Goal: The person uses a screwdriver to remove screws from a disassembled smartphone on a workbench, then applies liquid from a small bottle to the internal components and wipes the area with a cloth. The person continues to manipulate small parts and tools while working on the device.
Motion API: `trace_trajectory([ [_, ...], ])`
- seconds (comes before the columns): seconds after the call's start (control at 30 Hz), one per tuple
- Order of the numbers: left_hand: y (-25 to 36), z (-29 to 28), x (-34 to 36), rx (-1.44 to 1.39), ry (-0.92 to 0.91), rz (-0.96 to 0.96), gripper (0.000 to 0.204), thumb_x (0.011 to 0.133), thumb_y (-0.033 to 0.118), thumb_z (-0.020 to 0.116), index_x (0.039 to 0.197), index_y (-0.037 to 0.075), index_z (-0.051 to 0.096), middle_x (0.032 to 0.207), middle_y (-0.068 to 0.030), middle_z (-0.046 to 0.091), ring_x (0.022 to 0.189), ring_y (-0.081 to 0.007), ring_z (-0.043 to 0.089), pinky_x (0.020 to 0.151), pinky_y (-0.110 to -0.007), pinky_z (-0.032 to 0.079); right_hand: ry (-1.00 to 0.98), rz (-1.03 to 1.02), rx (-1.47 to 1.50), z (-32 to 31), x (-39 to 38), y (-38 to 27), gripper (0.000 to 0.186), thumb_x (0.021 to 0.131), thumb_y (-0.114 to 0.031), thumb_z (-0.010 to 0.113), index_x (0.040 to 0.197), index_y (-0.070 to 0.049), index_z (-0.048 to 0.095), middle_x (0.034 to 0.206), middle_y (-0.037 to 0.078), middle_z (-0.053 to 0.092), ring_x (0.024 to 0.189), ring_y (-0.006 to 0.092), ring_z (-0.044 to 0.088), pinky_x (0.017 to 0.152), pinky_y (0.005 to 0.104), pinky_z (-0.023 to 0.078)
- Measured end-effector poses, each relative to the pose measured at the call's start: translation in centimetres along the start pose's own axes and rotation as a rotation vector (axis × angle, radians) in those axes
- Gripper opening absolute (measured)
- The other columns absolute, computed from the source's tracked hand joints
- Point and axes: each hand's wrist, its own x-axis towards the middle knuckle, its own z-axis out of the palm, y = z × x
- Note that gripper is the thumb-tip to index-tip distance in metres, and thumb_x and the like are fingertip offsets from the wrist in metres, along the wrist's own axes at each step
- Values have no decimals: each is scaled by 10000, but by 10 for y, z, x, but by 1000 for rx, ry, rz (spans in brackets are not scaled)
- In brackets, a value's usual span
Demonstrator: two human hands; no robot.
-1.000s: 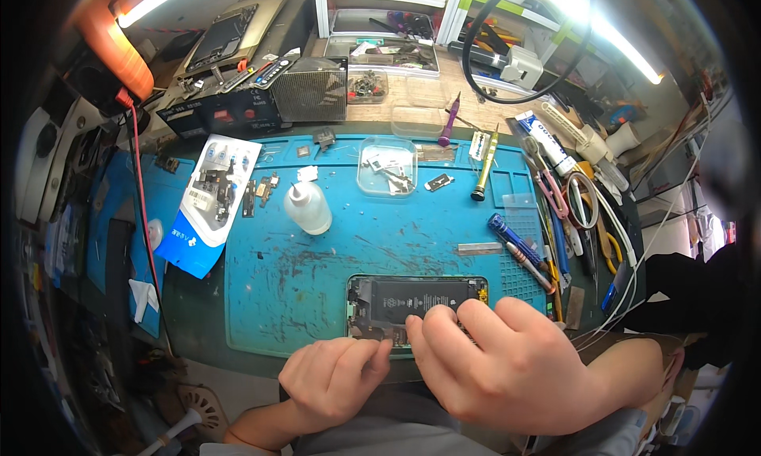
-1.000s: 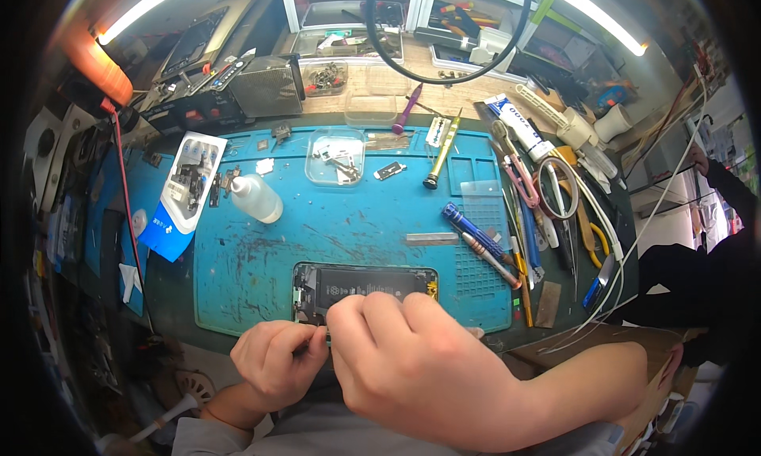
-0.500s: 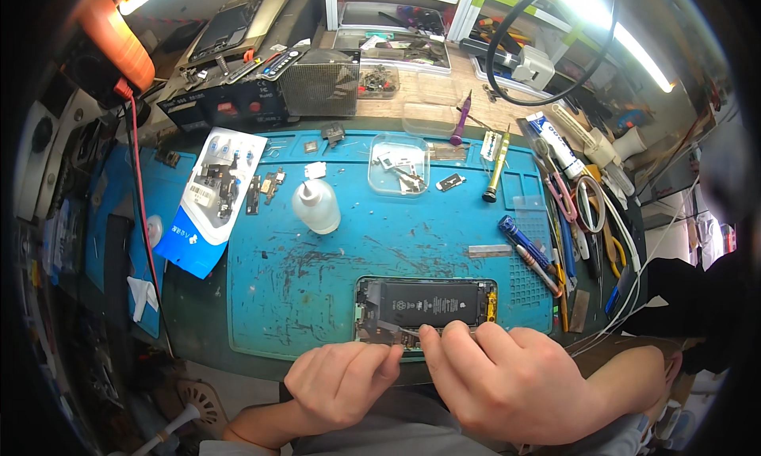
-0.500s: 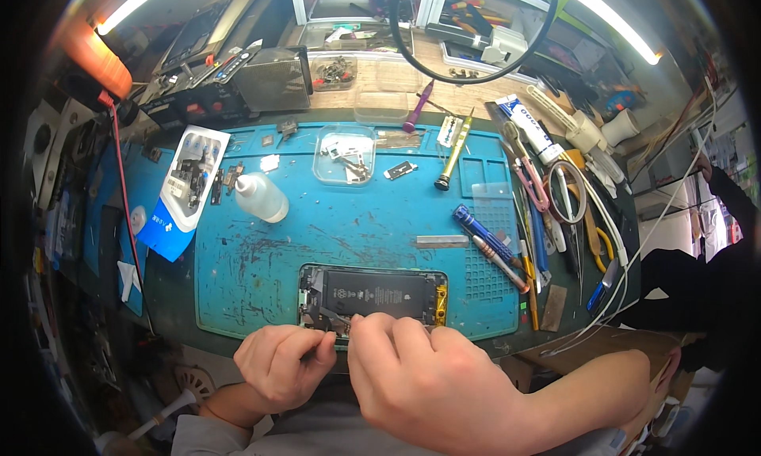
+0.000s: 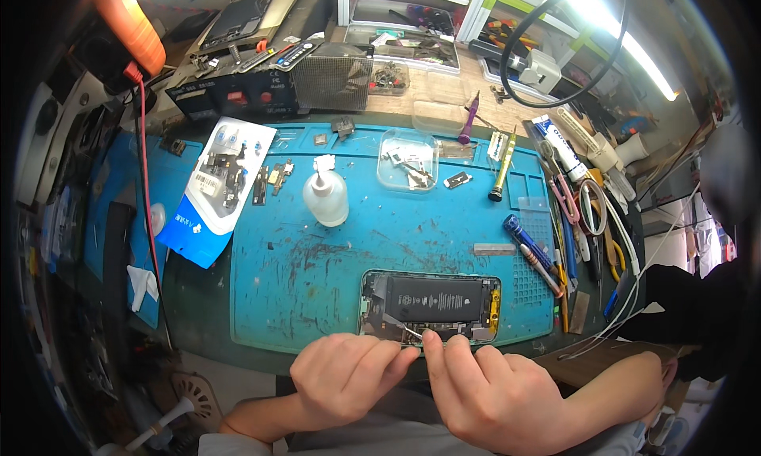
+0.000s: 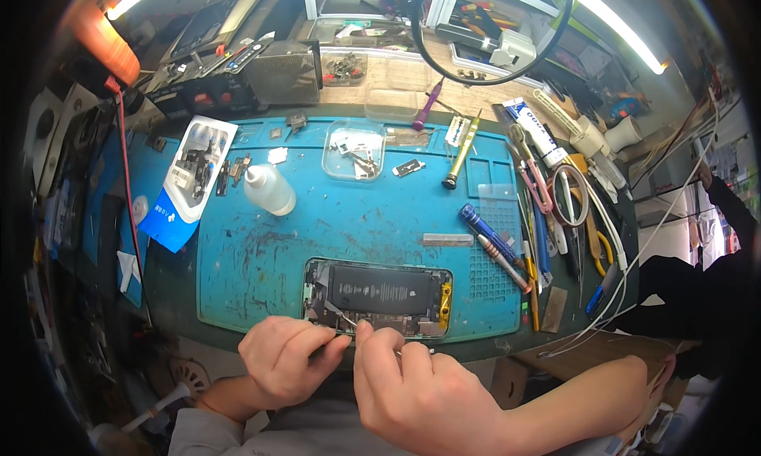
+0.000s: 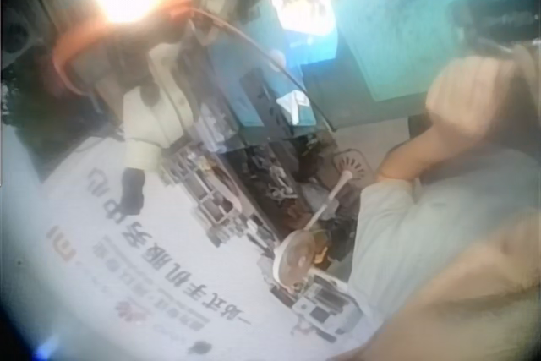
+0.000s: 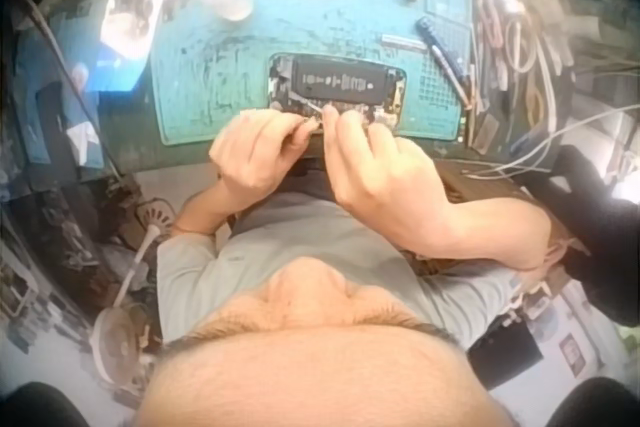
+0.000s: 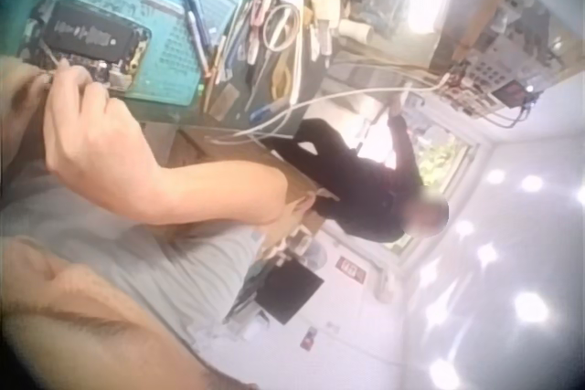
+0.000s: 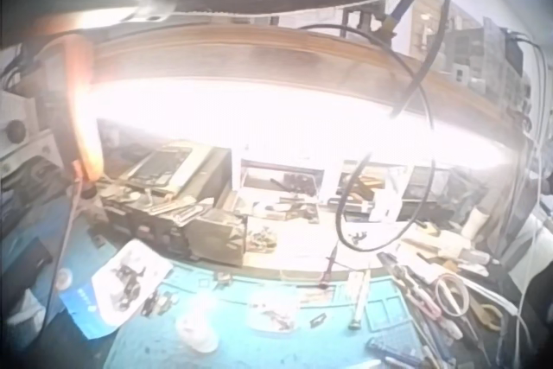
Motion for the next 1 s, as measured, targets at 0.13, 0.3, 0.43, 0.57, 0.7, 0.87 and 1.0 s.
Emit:
trace_trajectory([
  [0.13, 2, -16, 0, 81, -42, -146, 468, 876, 266, 929, 1232, 31, 736, 1079, -71, 742, 990, -252, 709, 797, -398, 521, 3, 16, -16, 1, -2, -5, 484, 848, -104, 673, 1289, 79, 747, 1026, 88, 648, 732, 148, 580, 575, 225, 493],
  [0.3, -6, -17, -8, 95, -89, -194, 656, 844, 267, 934, 1386, -8, 684, 1194, -108, 760, 1085, -288, 705, 892, -420, 491, -17, 18, -35, 6, -3, -14, 522, 840, -100, 668, 1325, 83, 731, 1051, 96, 651, 730, 144, 577, 583, 222, 501],
  [0.43, -8, -15, -10, 108, -58, -150, 639, 835, 251, 938, 1368, -2, 691, 1191, -92, 762, 1081, -280, 705, 881, -416, 487, 37, -20, -26, 13, -1, -13, 435, 793, -73, 729, 1197, 74, 796, 957, 89, 661, 592, 104, 505, 469, 234, 393],
  [0.57, -8, -15, -7, 96, -57, -151, 618, 839, 235, 932, 1358, 4, 690, 1199, -71, 763, 1082, -267, 704, 874, -417, 481, 27, -9, 0, 11, -1, -14, 495, 767, -60, 715, 1230, 99, 782, 981, 109, 666, 573, 99, 492, 459, 228, 414],
  [0.7, -6, -18, -3, 77, -72, -166, 631, 829, 236, 938, 1360, 5, 690, 1212, -87, 764, 1091, -283, 699, 905, -429, 491, 23, -5, -83, 19, -6, -23, 481, 773, -46, 713, 1226, 102, 782, 980, 107, 665, 571, 98, 491, 451, 231, 414],
  [0.87, -5, -19, -3, 68, -83, -186, 623, 818, 231, 942, 1349, 16, 697, 1205, -91, 766, 1097, -290, 697, 930, -437, 494, 22, 8, -85, 17, -2, -28, 467, 791, -39, 716, 1229, 111, 776, 973, 107, 662, 565, 100, 488, 445, 231, 415],
  [1.0, -6, -18, -4, 62, -85, -187, 576, 816, 231, 942, 1307, 36, 711, 1212, -86, 779, 1110, -290, 702, 940, -436, 496, 35, 5, -72, 16, -1, -28, 488, 778, -45, 715, 1233, 120, 770, 955, 100, 651, 568, 100, 489, 447, 230, 415],
])
